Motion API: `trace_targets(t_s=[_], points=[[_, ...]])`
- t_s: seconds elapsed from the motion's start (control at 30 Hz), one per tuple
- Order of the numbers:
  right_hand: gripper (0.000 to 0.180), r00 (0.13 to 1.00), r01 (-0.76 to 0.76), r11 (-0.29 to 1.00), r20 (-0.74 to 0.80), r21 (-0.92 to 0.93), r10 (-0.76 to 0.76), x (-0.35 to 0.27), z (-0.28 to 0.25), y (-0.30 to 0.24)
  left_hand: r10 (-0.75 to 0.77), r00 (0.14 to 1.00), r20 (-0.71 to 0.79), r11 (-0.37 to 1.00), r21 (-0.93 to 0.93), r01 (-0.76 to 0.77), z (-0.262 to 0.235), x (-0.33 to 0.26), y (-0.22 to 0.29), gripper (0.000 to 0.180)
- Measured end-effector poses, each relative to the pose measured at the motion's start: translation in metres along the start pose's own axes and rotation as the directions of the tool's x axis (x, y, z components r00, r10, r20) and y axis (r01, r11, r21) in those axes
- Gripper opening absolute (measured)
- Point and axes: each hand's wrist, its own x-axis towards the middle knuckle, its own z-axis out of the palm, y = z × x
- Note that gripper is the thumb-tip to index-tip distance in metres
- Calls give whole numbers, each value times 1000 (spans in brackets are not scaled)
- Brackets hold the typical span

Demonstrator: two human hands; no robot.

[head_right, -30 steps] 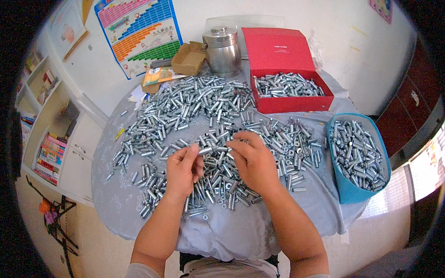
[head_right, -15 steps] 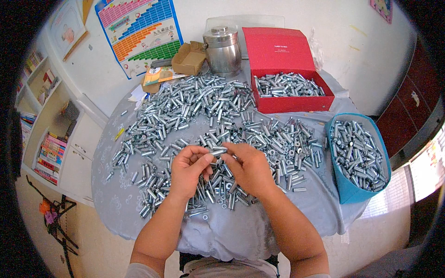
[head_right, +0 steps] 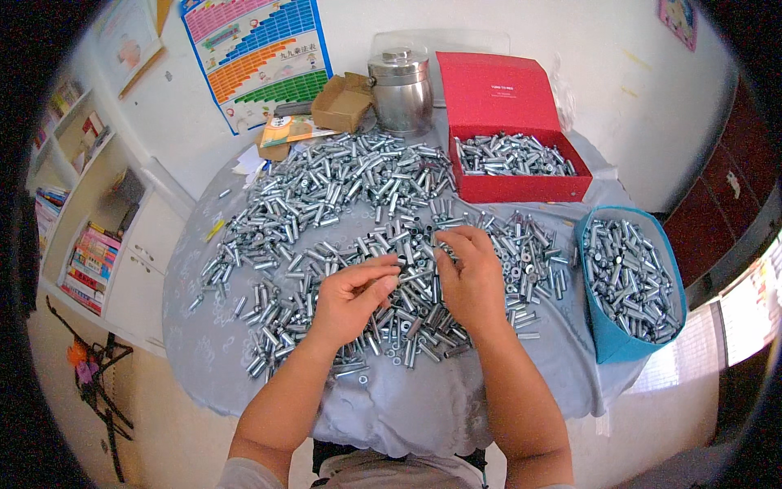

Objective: The person sits at a table covered with a grey cloth and repeatedly picks up small metal fasteners and washers. They insert the washers into the fasteners by hand and place the assembled units into a blue plastic bin. The task continues for the duration of the clip, with the person handling items one at a time.

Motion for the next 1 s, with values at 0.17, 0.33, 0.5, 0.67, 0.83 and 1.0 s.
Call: trace_targets(t_s=[0.17,0.33,0.5,0.67,0.83,1.0], points=[[19,1000,-14,1000,16,-26,14,0,-1,-3,11,984,-177,995,-100,-29,-18,1,16,22],[17,1000,7,1000,29,7,-7,-3,1,-3,-162,968,-191,938,274,211,-70,-10,45,19],[17,998,-34,997,60,65,30,-5,7,-9,-143,949,-281,709,639,296,-110,-20,17,27],[18,997,15,1000,76,18,-16,-7,10,-6,-4,978,-207,526,832,178,-107,-18,-1,27],[17,998,-9,999,58,43,6,-8,7,-6,-74,963,-259,670,702,240,-102,-14,5,23],[14,989,-86,990,128,111,72,-9,5,-19,-229,953,-199,973,-44,225,-75,-2,28,16]])
